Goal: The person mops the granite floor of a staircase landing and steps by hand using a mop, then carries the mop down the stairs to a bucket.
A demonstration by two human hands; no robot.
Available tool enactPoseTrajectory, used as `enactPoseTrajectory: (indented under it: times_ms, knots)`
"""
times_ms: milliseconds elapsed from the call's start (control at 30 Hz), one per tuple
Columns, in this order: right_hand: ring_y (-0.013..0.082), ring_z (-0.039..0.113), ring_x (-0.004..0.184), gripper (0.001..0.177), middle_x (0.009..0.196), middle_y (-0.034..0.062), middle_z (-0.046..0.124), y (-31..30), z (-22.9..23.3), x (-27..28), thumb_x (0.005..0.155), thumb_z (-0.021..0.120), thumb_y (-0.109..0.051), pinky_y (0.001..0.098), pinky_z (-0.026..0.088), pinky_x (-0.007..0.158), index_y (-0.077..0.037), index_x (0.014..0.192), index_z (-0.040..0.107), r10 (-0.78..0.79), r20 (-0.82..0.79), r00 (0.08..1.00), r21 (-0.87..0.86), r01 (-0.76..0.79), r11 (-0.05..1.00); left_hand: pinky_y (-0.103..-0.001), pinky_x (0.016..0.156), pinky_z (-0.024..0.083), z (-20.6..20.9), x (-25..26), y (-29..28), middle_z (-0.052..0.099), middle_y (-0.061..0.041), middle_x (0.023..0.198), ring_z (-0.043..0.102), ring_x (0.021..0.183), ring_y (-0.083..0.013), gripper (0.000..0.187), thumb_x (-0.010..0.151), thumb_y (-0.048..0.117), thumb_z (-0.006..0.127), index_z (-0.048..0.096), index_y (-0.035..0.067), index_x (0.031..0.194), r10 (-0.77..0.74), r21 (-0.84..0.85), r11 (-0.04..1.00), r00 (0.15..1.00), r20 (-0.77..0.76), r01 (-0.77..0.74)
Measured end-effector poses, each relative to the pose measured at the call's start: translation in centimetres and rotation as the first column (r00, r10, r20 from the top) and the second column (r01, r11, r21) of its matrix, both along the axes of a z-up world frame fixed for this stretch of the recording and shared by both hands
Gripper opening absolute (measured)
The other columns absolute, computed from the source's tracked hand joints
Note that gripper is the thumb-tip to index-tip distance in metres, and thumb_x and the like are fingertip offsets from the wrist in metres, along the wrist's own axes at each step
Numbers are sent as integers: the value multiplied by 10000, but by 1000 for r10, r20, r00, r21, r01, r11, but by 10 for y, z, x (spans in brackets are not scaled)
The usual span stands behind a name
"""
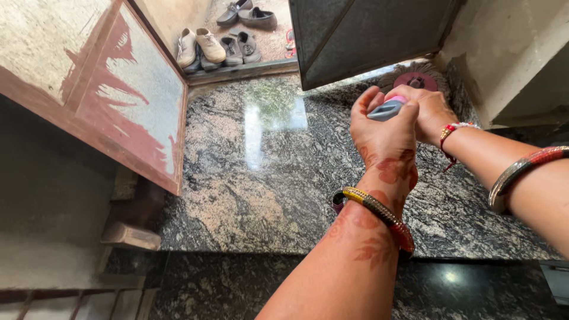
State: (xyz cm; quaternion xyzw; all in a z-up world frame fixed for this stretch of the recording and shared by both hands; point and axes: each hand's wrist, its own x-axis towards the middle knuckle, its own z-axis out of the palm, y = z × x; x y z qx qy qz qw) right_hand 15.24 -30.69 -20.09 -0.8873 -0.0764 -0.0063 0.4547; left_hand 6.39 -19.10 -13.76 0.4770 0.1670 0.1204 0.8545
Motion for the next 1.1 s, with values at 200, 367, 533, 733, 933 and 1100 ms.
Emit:
enactPoseTrajectory:
  times_ms: [200, 367, 533, 733, 933, 1100]
  knots:
    - [288, 739, 960, 344, 1026, 155, 759, 10, 33, -51, 932, 630, -292, 406, 562, 811, -200, 1256, 702, -8, 268, 963, -210, 66, 975, -323, 866, 589, 41, -49, 20, 718, -107, 1080, 708, 975, -193, 387, 789, 120, 757, 663, 11, 1147, -150, 178, 976, 982, 112, 129]
    - [204, 768, 903, 281, 981, 72, 796, 21, 59, -93, 847, 717, -236, 368, 599, 794, -158, 1116, 749, -39, 206, 978, -191, 79, 978, -302, 909, 616, 79, -88, 43, 735, -78, 1022, 708, 1080, -145, 463, 792, 132, 728, 607, 66, 1234, -215, 369, 923, 940, 264, 107]
    - [127, 737, 917, 330, 985, 2, 791, 3, 39, -87, 826, 719, -195, 307, 581, 802, -150, 1152, 730, 14, 213, 977, -55, -2, 998, -317, 947, 570, 60, -79, 26, 722, -56, 1009, 679, 1108, -155, 555, 776, 99, 729, 567, 71, 1306, -192, 345, 935, 934, 300, 81]
    - [153, 674, 1046, 262, 1129, 55, 734, -47, -20, -7, 947, 665, -237, 310, 538, 933, -107, 1168, 716, 31, 22, 999, 162, -34, 986, -285, 895, 569, -10, -26, -21, 726, -53, 1061, 714, 988, -157, 437, 779, 103, 775, 663, 54, 1198, -246, 372, 905, 967, 64, 206]
    - [222, 697, 1083, 301, 1171, 69, 745, -74, -17, 29, 987, 631, -323, 341, 506, 965, -200, 1236, 748, -25, 12, 1000, -250, 27, 968, -293, 865, 570, -23, 5, -48, 712, -70, 1083, 699, 959, -155, 520, 714, 64, 754, 664, 87, 1226, -222, 319, 931, 968, 118, 175]
    - [224, 704, 1081, 397, 1188, 117, 744, -70, -5, 19, 925, 635, -247, 334, 530, 964, -202, 1316, 681, 52, 123, 991, -373, -2, 928, -292, 838, 577, -10, -1, -43, 692, -55, 1083, 689, 930, -149, 513, 709, 37, 725, 654, 101, 1213, -200, 330, 932, 973, 118, 152]
